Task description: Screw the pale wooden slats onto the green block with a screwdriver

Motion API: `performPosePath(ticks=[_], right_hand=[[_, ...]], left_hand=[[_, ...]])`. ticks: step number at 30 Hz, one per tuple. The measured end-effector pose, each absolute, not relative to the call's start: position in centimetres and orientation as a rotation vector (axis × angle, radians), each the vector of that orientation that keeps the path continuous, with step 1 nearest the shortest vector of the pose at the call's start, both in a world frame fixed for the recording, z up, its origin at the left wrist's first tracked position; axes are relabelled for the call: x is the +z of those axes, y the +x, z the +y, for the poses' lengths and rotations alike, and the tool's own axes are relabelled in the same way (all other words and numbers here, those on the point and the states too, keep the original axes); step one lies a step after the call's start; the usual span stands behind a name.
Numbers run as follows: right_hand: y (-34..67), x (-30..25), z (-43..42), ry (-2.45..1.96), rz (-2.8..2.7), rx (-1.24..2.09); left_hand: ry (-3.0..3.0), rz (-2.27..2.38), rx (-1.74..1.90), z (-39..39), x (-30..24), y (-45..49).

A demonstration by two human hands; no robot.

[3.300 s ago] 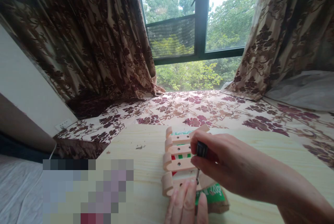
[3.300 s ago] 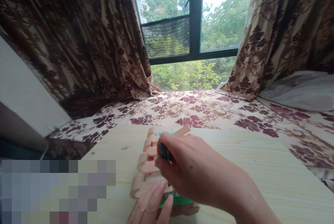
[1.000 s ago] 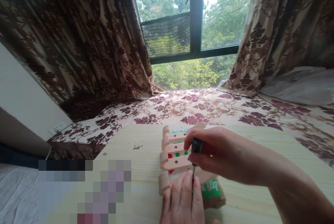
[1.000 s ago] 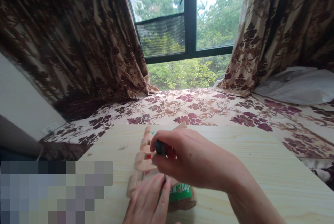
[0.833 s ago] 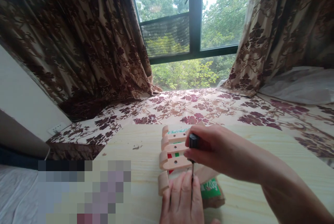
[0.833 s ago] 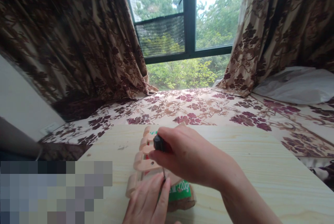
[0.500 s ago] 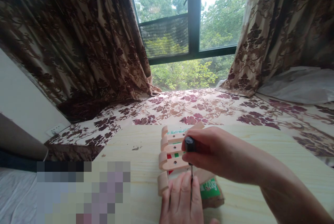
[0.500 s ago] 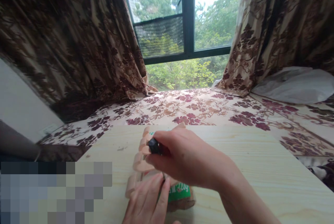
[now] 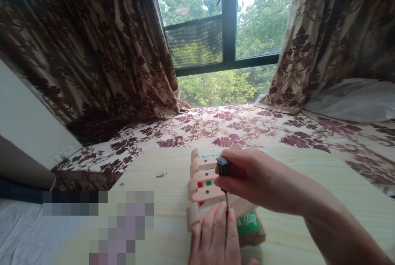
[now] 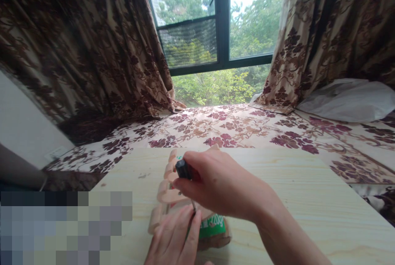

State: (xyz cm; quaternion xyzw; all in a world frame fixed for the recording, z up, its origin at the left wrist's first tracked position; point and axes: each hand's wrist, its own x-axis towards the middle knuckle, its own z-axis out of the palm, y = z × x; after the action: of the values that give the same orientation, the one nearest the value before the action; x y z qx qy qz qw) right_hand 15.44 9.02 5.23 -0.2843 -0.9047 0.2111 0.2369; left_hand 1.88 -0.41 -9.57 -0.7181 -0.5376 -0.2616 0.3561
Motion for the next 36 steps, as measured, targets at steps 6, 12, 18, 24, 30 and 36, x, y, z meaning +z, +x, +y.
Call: performPosePath(ticks=[6,12,18,24,30,36], right_hand=[[15.82,5.37,9.03,-0.683,-2.476,0.638],[15.63,5.44,8.94,-0.757,-2.483,0.610],[15.85,5.58,8.84,-0.660,-2.468,0.699],[15.72,5.33,9.04,-0.752,-2.466,0.698],[15.72,5.48,8.96,-0.698,-2.462,0.751],[15.53,5.09,9.23,-0.698,-2.445,0.817]], left_hand=[[-1.850,-1.429,-0.681,-0.56,-9.68,2.10],[-1.852,-1.414,-0.695,-0.53,-9.73,1.97],[-1.849,-1.429,-0.663,-0.62,-9.69,2.04],[-1.860,-1.437,-0.665,-0.66,-9.54,2.15],[-1.855,-1.436,-0.705,-0.63,-9.35,2.22],[-1.861,-1.422,-0.704,-0.57,-9.47,2.15]])
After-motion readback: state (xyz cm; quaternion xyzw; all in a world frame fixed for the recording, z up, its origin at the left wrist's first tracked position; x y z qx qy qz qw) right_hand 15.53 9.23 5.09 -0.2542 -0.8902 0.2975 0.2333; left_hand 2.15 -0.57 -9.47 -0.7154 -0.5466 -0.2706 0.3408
